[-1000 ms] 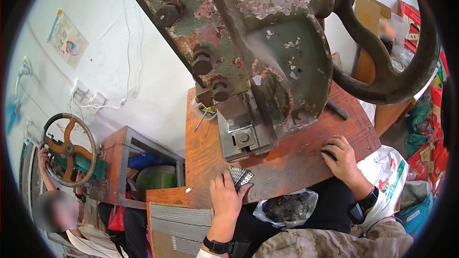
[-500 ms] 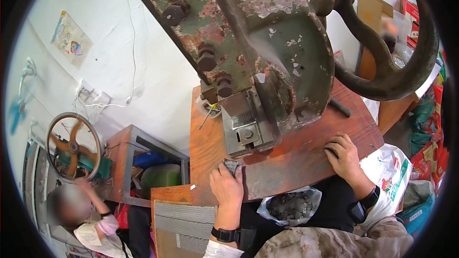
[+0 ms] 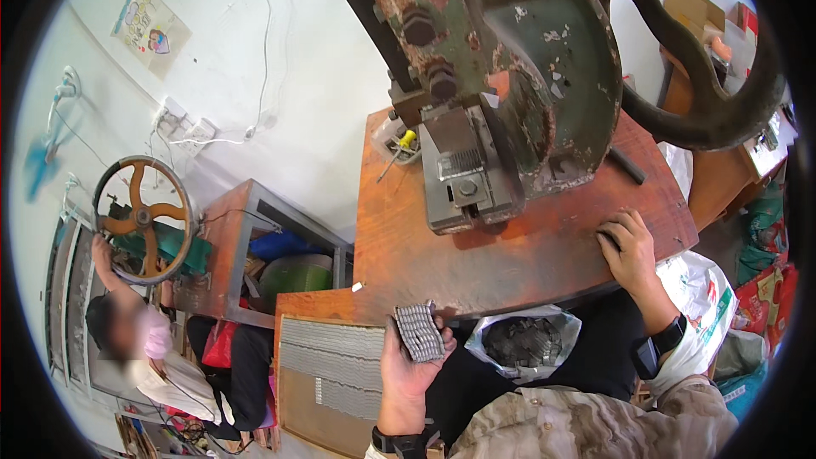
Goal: Insert small metal components into a press, operate the press, and collect the finished parts.
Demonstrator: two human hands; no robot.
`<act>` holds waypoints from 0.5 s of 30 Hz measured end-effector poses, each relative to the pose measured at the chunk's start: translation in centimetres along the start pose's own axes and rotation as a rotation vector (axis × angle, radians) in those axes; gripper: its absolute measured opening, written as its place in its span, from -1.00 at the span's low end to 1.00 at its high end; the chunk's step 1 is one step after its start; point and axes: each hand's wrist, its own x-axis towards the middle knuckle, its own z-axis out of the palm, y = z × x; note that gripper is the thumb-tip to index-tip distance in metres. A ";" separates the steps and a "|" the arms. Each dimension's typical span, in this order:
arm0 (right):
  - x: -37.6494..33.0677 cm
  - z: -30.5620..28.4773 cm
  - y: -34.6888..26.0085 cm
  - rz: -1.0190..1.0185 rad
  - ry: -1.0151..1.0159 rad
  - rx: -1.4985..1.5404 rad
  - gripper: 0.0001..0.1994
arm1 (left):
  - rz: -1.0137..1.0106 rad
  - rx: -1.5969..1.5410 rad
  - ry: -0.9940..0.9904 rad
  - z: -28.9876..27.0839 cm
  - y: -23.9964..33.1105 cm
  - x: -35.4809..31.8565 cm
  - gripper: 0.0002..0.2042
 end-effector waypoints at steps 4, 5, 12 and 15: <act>-0.2 0.2 0.4 -0.011 0.008 -0.034 -0.88 | -0.126 -0.016 -0.076 -3.1 -2.4 -0.3 -0.39; -0.2 0.3 0.6 -0.009 0.016 -0.043 -0.88 | -0.143 0.036 -0.058 -3.4 -3.0 -0.3 -0.36; 0.3 0.9 -0.5 -0.046 0.001 -0.028 -0.89 | -0.348 0.343 -0.095 -9.9 -7.9 1.5 -0.44; 0.1 1.2 -0.8 -0.036 0.018 -0.046 -0.89 | 0.001 1.426 0.293 -13.1 -8.4 2.7 -0.53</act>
